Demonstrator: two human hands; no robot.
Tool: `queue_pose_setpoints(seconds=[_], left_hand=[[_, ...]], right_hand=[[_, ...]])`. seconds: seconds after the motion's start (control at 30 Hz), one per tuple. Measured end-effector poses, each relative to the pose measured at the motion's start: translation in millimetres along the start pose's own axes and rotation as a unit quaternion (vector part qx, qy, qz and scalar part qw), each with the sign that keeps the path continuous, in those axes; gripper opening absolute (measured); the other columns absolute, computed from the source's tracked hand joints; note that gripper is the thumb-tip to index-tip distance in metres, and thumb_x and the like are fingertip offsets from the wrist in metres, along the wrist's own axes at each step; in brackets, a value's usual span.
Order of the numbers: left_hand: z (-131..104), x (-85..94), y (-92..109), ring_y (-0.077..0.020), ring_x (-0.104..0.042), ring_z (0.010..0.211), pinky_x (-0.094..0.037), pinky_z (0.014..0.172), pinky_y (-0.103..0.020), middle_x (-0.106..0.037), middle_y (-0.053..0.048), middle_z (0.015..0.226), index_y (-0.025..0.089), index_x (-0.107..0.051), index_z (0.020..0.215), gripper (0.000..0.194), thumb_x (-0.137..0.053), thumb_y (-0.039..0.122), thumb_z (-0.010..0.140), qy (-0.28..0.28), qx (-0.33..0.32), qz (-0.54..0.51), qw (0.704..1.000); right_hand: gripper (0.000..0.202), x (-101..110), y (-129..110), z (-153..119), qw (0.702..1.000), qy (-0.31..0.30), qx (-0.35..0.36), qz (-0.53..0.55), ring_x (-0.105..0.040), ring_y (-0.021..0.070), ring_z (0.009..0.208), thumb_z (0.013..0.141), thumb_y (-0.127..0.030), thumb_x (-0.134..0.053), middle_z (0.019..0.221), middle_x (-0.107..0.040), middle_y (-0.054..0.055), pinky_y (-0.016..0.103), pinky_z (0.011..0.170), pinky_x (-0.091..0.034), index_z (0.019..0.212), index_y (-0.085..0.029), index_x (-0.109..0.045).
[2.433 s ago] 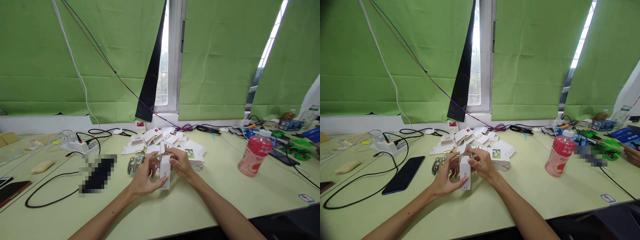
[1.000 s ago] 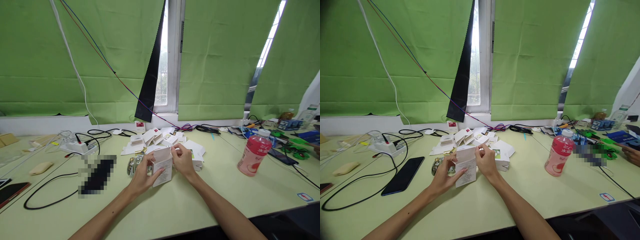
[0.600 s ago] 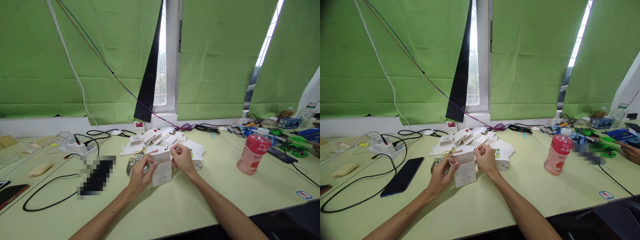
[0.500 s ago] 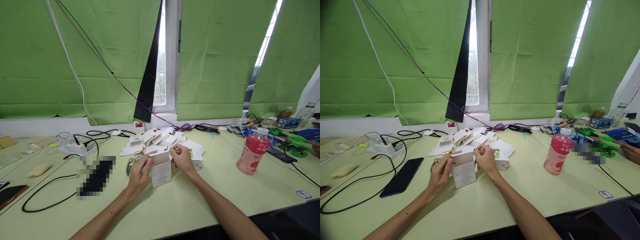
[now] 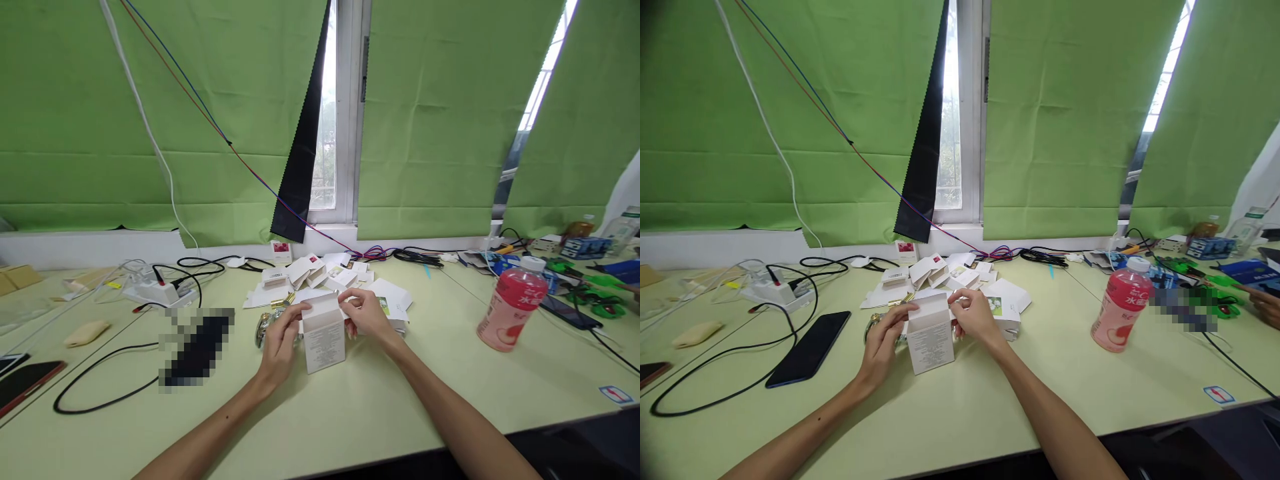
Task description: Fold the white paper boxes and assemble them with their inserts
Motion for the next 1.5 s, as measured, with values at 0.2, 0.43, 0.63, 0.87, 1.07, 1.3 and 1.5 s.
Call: queue_pose_setpoints(seconds=[0.2, 0.43, 0.63, 0.87, 1.07, 1.3, 1.5], left_hand=[[-2.6, -7.8, -3.5, -0.0206, -0.067, 0.085, -0.05, 0.072, -0.03, -0.073, -0.008, 0.1, 0.015, -0.065, 0.113, 0.036, -0.043, 0.025, 0.086, -0.024, 0.008, -0.027, 0.999], [-3.9, -8.3, -2.9, -0.0186, -0.062, 0.074, -0.046, 0.064, -0.028, -0.069, -0.003, 0.08, 0.017, -0.064, 0.107, 0.031, -0.042, 0.023, 0.086, -0.023, -0.022, 0.031, 0.999], [-3.9, -8.4, 3.8, -0.016, -0.057, 0.066, -0.044, 0.06, -0.027, -0.067, -0.002, 0.079, 0.017, -0.066, 0.104, 0.032, -0.041, 0.023, 0.086, -0.031, -0.04, 0.071, 0.996], [-4.9, -6.0, 14.0, -0.0165, -0.063, 0.07, -0.049, 0.064, -0.027, -0.073, -0.005, 0.089, 0.017, -0.069, 0.101, 0.032, -0.039, 0.02, 0.089, -0.022, -0.084, 0.101, 0.991], [-7.6, 3.2, 30.4, -0.0202, -0.068, 0.088, -0.053, 0.073, -0.03, -0.073, -0.008, 0.094, 0.018, -0.07, 0.086, 0.03, -0.04, 0.014, 0.089, 0.024, -0.147, 0.11, 0.983], [-12.1, 16.1, 40.6, -0.0206, -0.066, 0.092, -0.052, 0.071, -0.032, -0.07, -0.01, 0.106, 0.019, -0.066, 0.077, 0.031, -0.039, 0.014, 0.092, 0.078, -0.186, 0.108, 0.974], [-21.7, 22.4, 58.7, -0.0211, -0.064, 0.093, -0.053, 0.077, -0.036, -0.065, -0.01, 0.102, 0.02, -0.063, 0.092, 0.024, -0.04, 0.015, 0.096, 0.131, -0.257, 0.129, 0.949]], right_hand=[[0.01, -8.9, -2.5, -2.5, 0.999, -0.025, 0.028, -0.019, -0.059, 0.0151, 0.032, 0.075, -0.027, -0.053, 0.052, -0.058, -0.007, 0.021, 0.026, -0.038, 0.08, -0.022, -0.06], [0.016, -20.0, -8.2, -9.2, 0.995, -0.084, 0.044, -0.036, -0.059, 0.0149, 0.033, 0.087, -0.035, -0.047, 0.05, -0.058, -0.007, 0.022, 0.028, -0.041, 0.081, -0.024, -0.057], [0.018, -19.6, -13.6, -11.7, 0.992, -0.092, 0.068, -0.05, -0.059, 0.0143, 0.033, 0.091, -0.035, -0.047, 0.057, -0.06, -0.006, 0.023, 0.028, -0.042, 0.082, -0.024, -0.058], [0.016, -14.7, -18.3, -13.0, 0.993, -0.072, 0.068, -0.067, -0.061, 0.0138, 0.035, 0.087, -0.033, -0.05, 0.068, -0.06, -0.004, 0.023, 0.027, -0.043, 0.089, -0.022, -0.063], [0.017, -3.6, -24.1, -12.6, 0.992, -0.043, 0.077, -0.088, -0.058, 0.0114, 0.031, 0.084, -0.031, -0.053, 0.078, -0.068, -0.001, 0.022, 0.027, -0.04, 0.092, -0.021, -0.065], [0.021, 15.1, -39.7, -16.0, 0.975, 0.048, 0.156, -0.153, -0.049, 0.0075, 0.033, 0.085, -0.031, -0.053, 0.073, -0.067, 0.0, 0.02, 0.03, -0.034, 0.091, -0.02, -0.069], [0.024, 32.4, -48.4, -18.3, 0.962, 0.136, 0.189, -0.141, -0.045, 0.0087, 0.036, 0.087, -0.035, -0.051, 0.062, -0.061, -0.002, 0.022, 0.037, -0.036, 0.093, -0.019, -0.067]])
Point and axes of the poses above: each hand's wrist, its own z-axis towards the middle knuckle, its own x-axis out of the back of the hand, y = z × x, the point moved 10 cm from there along z, towards the middle knuckle
